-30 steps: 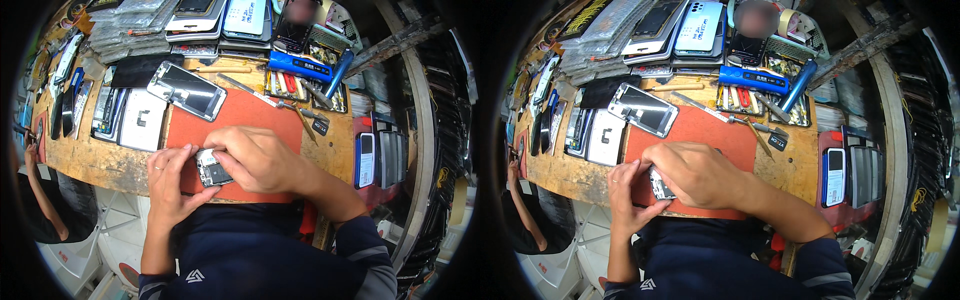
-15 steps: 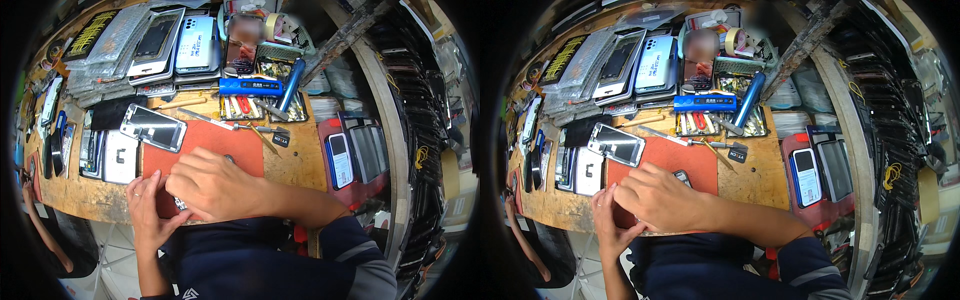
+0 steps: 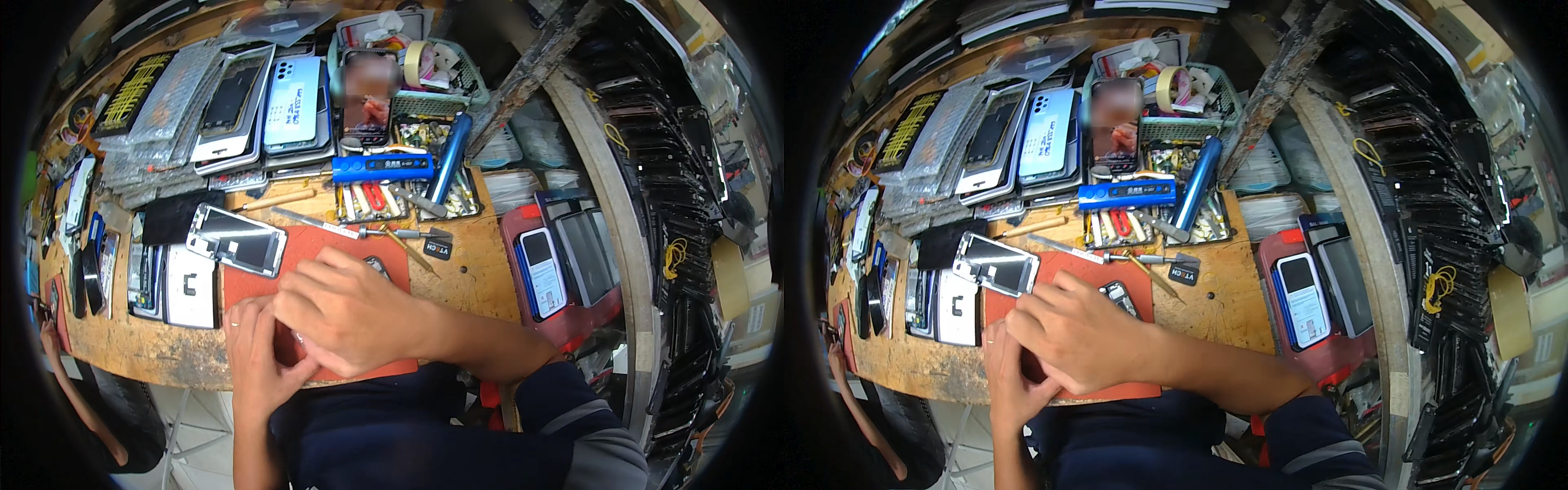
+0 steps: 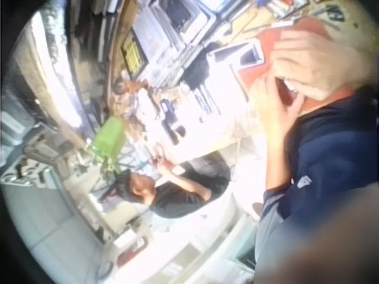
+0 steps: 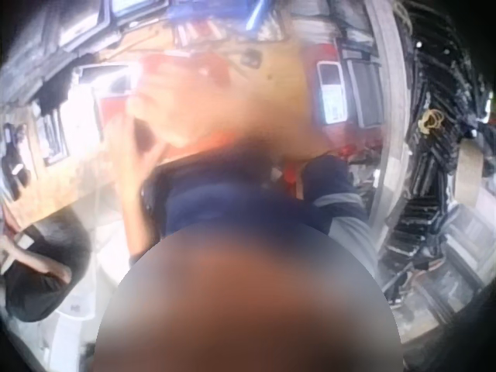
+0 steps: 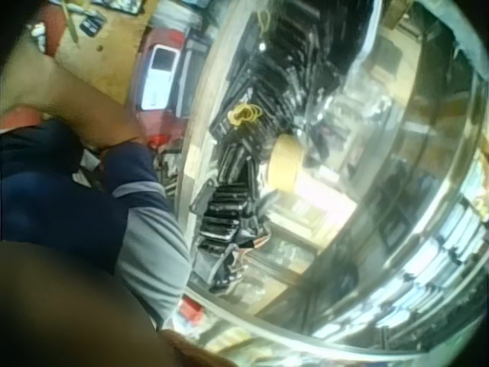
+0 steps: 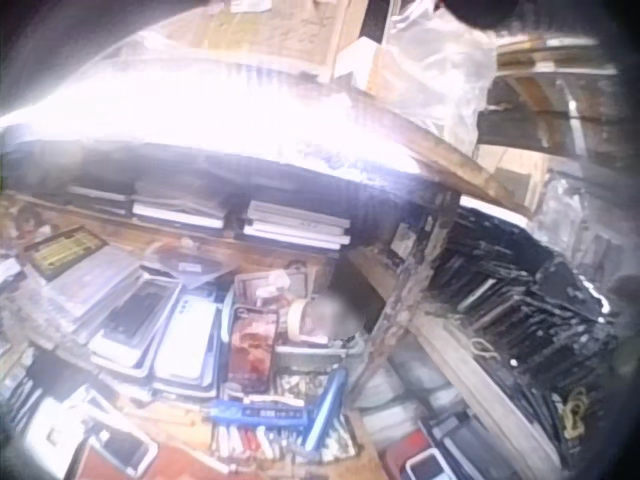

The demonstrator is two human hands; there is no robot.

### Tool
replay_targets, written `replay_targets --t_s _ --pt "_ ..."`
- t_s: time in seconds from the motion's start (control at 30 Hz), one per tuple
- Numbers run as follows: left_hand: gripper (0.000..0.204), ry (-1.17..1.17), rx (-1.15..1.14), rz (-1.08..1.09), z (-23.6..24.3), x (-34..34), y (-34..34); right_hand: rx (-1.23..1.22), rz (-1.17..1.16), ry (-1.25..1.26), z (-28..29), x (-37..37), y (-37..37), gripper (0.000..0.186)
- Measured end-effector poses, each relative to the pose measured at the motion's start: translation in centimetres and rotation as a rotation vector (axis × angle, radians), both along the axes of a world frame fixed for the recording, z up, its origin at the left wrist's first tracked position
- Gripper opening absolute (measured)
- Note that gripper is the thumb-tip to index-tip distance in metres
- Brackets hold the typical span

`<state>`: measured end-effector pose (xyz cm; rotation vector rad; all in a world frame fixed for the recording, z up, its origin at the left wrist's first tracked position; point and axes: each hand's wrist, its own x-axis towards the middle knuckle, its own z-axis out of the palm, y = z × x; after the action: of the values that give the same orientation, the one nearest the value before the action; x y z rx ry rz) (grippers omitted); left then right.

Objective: The person disassembles a smartphone on a cluttered workbench, removes the back cover and internal components, and handles small parts and tools. The person then reassembles the phone and places it on the table.

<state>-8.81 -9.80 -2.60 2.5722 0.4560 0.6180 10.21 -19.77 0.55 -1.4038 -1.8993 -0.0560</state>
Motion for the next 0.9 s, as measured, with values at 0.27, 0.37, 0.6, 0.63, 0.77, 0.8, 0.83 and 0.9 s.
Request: replay_targets --t_s 0.27,0.37,0.6,0.63,0.77,0.8,0.83,0.9 --pt "0.022 -0.08 -0.22 0.133 -0.2 0.4 0.4 -0.007 -0.075 -0.04 0.0 0.3 0.0 0.022" --pt "0.018 -0.066 -0.266 0.176 -0.2 0.7 0.9 -0.026 -0.077 -0.046 -0.1 0.4 -0.1 0.024" --pt "0.018 -0.074 -0.161 0.171 -0.6 1.1 0.9 -0.05 -0.043 -0.066 -0.2 0.5 -0.3 0.026" --pt "0.018 -0.073 -0.166 0.167 -0.6 1.1 1.0 -0.058 -0.013 -0.017 -0.3 0.5 -0.3 0.026" --pt "0.019 -0.081 -0.192 0.166 -0.8 0.9 1.0 -0.008 -0.003 0.023 -0.4 0.2 -0.3 0.027" --pt "0.02 -0.084 -0.197 0.169 -0.7 0.9 1.0 0.017 -0.02 -0.002 -0.4 0.2 -0.2 0.028" --pt "0.02 -0.088 -0.193 0.171 -0.7 0.9 1.0 0.033 -0.042 -0.021 -0.4 0.2 0.0 0.028" --pt "0.02 -0.095 -0.183 0.172 -0.6 1.0 0.9 0.029 -0.009 0.011 -0.3 0.4 -0.1 0.03"
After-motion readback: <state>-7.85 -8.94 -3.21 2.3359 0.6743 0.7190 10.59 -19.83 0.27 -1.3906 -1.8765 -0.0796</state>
